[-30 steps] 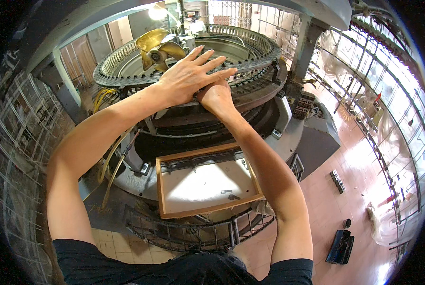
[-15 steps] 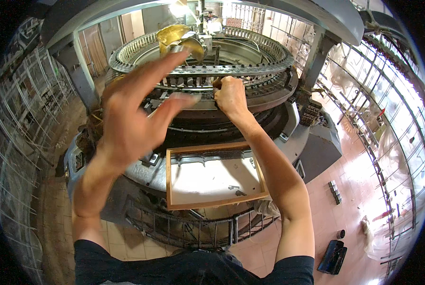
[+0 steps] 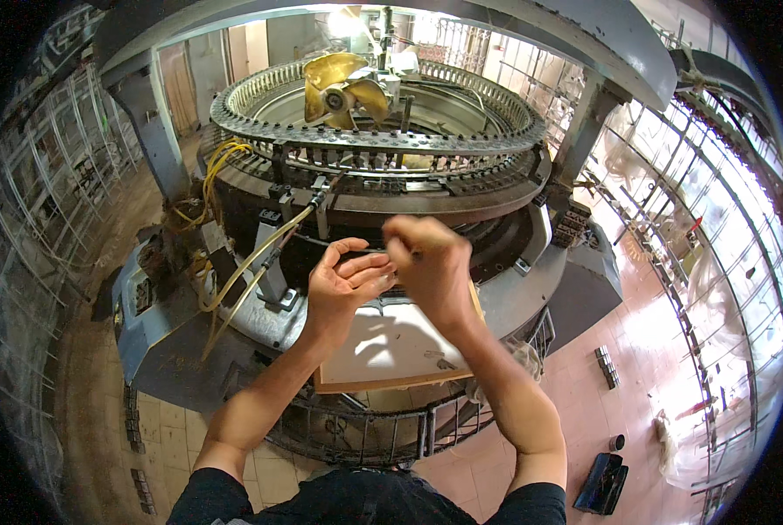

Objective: The person repeatedly picks small metal components from a wooden tray and places them into slots on a circular machine part. They handle each piece individually, aligning and inserting it into the machine's ring structure.

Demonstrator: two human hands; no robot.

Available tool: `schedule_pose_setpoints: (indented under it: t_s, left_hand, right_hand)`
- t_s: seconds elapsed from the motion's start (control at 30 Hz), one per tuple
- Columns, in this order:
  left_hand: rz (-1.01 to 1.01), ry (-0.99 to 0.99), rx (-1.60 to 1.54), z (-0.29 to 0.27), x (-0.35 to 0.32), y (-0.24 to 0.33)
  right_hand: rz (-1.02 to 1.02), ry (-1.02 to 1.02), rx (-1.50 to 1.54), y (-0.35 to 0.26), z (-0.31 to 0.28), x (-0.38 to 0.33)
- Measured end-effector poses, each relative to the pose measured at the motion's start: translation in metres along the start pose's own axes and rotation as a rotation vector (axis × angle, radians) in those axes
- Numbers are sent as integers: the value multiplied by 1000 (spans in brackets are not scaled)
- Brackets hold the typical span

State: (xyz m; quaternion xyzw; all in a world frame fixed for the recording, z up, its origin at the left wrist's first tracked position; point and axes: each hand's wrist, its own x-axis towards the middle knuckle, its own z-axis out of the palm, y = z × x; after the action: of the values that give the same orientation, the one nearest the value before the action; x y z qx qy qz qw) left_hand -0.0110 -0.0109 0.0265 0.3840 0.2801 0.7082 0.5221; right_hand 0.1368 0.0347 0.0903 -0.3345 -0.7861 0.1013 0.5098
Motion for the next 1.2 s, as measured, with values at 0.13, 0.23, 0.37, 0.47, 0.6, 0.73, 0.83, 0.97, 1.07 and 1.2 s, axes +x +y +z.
schedule_pose_setpoints:
  t_s: [0.13, 0.23, 0.37, 0.47, 0.6, 0.73, 0.83, 0.97, 1.07, 1.2]
  left_hand:
    - [-69, -82, -40, -5, 7, -8]
    - [-146, -138, 0, -13, 15, -11]
    - [-174, -184, 62, -23, 34, -18]
    - [-125, -223, 179, -28, 42, -28]
    - [-131, -182, 184, -38, 45, -39]
    - [-153, -140, 186, -46, 47, -39]
    - [-154, -142, 180, -47, 49, -38]
    - [-164, -147, 189, -48, 50, -38]
    - [-171, -143, 172, -49, 50, -39]
    - [-180, -157, 189, -50, 49, -41]
  right_hand:
    - [-40, -89, -77, -13, 8, -30]
    - [-86, -123, -144, -11, 3, -21]
    - [-262, -93, -303, 10, -15, 36]
    - [-218, -163, -282, 32, -1, 83]
    - [-259, -327, -597, 53, 23, 103]
    - [-203, -418, -736, 56, 35, 111]
    - [-212, -471, -812, 53, 36, 114]
    - [-228, -450, -812, 49, 38, 115]
    - [-218, -420, -832, 47, 40, 115]
    - [-194, -387, -830, 47, 43, 114]
